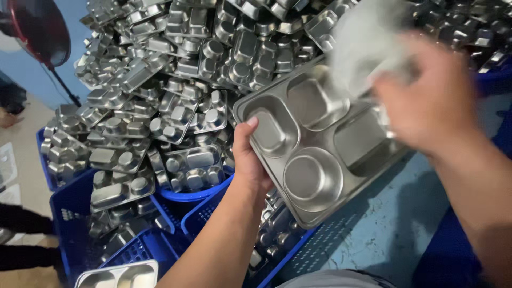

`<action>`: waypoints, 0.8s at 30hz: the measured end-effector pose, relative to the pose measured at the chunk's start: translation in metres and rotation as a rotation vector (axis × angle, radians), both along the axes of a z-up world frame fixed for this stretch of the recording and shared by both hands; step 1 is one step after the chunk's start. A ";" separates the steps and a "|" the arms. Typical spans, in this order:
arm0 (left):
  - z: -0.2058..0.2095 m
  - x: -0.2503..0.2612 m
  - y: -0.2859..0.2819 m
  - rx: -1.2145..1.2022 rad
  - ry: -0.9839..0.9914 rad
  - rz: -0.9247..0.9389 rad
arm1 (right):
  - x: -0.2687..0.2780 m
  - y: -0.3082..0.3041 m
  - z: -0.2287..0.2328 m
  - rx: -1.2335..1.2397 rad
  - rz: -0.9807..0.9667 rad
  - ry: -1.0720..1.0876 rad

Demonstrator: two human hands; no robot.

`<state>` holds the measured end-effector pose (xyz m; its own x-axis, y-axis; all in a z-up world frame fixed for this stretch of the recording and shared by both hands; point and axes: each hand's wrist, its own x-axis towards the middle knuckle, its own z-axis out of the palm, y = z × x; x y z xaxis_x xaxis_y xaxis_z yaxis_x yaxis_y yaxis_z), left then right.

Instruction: The person wipes multiple stainless steel compartmentalized trays with a cloth, handling them one at a time from a blue crate and placing them into a stack. The person repeatedly picks up trays, wipes their surfaces, and stacks them.

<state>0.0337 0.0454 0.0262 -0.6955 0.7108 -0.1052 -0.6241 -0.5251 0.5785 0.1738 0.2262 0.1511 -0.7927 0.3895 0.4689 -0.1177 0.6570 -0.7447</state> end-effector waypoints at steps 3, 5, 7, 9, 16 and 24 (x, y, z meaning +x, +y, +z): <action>0.006 0.007 0.012 0.014 0.063 -0.081 | -0.010 0.002 -0.035 0.813 -0.139 -0.115; 0.008 0.013 0.020 0.056 0.100 -0.118 | -0.016 -0.001 -0.063 0.908 -0.074 -0.143; 0.008 0.020 0.027 0.105 0.109 -0.130 | -0.011 0.000 -0.084 0.731 -0.027 -0.183; 0.012 0.020 0.027 0.015 0.135 -0.106 | -0.003 0.011 -0.092 0.454 0.046 -0.220; 0.033 0.048 0.040 -0.050 0.109 -0.074 | 0.027 0.042 -0.077 0.929 0.026 -0.028; 0.033 0.062 0.064 -0.082 0.223 -0.104 | 0.053 0.035 -0.064 0.245 0.014 -0.271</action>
